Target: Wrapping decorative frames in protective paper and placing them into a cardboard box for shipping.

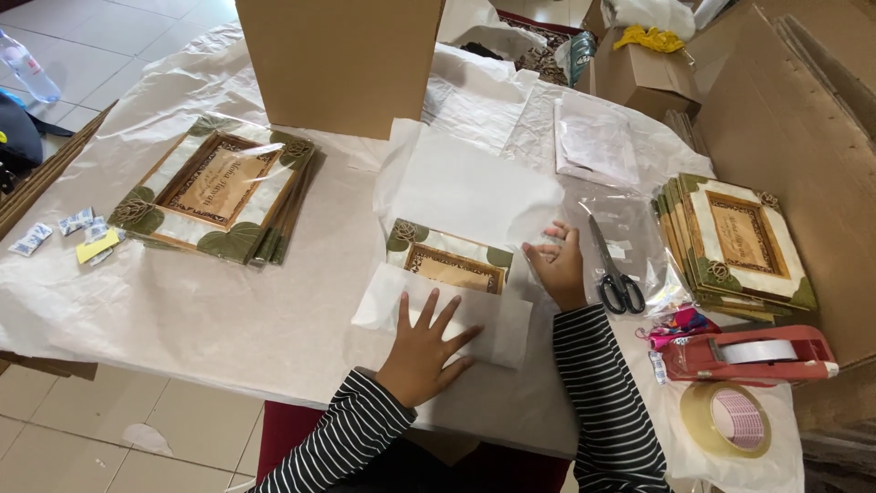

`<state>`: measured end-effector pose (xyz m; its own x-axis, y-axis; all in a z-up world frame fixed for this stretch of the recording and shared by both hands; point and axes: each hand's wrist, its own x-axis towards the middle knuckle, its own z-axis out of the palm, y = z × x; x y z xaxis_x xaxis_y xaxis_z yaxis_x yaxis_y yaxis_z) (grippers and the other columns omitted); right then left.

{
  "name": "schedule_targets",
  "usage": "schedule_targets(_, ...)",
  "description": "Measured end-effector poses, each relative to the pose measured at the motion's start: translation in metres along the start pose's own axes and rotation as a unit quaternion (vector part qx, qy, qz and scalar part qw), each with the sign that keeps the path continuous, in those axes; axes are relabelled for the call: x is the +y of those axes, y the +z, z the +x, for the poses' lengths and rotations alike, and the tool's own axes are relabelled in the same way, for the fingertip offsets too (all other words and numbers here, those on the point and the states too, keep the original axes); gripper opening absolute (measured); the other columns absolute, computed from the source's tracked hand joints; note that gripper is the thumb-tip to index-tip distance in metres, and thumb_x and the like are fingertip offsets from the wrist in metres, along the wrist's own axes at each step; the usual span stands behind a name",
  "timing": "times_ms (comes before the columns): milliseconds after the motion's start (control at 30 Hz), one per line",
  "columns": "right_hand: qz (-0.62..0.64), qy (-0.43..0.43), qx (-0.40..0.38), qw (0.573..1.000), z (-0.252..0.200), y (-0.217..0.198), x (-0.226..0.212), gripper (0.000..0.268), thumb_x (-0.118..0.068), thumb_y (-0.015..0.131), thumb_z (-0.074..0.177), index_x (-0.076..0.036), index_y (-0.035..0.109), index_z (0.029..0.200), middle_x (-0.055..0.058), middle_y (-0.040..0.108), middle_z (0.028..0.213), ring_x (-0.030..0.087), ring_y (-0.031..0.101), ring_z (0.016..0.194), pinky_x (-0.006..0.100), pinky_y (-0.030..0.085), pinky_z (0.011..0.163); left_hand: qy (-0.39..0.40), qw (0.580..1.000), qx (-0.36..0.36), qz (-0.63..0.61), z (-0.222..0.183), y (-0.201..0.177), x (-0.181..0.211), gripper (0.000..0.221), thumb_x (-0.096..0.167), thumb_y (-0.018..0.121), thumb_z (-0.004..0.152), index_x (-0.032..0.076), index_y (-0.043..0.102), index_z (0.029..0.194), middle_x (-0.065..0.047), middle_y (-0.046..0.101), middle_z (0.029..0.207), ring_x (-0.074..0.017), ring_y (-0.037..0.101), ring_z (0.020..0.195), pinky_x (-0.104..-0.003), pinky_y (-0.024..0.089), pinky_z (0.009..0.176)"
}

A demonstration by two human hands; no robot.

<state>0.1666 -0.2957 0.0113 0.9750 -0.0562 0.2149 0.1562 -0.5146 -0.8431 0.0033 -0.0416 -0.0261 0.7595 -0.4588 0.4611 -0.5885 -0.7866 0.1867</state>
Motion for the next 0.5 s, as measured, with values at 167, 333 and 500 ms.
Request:
schedule_targets(167, -0.058, -0.009, -0.082, 0.995, -0.021, -0.015, 0.003, 0.054, -0.026, 0.084, 0.087, -0.002, 0.053, 0.125, 0.022, 0.066, 0.117, 0.038, 0.072, 0.105, 0.048, 0.059, 0.086, -0.070, 0.987, -0.116, -0.084, 0.009, -0.018, -0.017, 0.039, 0.037, 0.043, 0.106, 0.026, 0.064, 0.136, -0.016, 0.050, 0.150, -0.0405, 0.039, 0.145, -0.072, 0.014, 0.117)
schedule_targets(333, -0.090, -0.091, -0.206, 0.970, -0.053, -0.023, -0.035, 0.049, -0.019, 0.088, 0.081, -0.002, 0.063, 0.120, 0.022, 0.065, 0.121, 0.046, 0.063, 0.121, 0.056, 0.056, 0.098, -0.065, 0.995, -0.031, -0.075, 0.004, 0.017, -0.063, 0.029, 0.021, 0.055, 0.099, 0.022, 0.074, 0.121, -0.018, 0.063, 0.135, -0.0364, 0.057, 0.133, -0.056, 0.038, 0.115)
schedule_targets(500, -0.215, -0.129, -0.251, 0.935, -0.051, -0.019, -0.008, 0.110, -0.052, 0.097, 0.064, -0.009, 0.041, 0.147, 0.029, 0.036, 0.150, 0.049, 0.030, 0.148, 0.057, 0.027, 0.123, -0.180, 0.983, -0.031, 0.011, 0.026, -0.055, -0.084, 0.133, 0.080, 0.078, 0.066, 0.007, 0.022, 0.162, -0.034, 0.029, 0.155, -0.0522, 0.028, 0.144, -0.071, 0.021, 0.115)
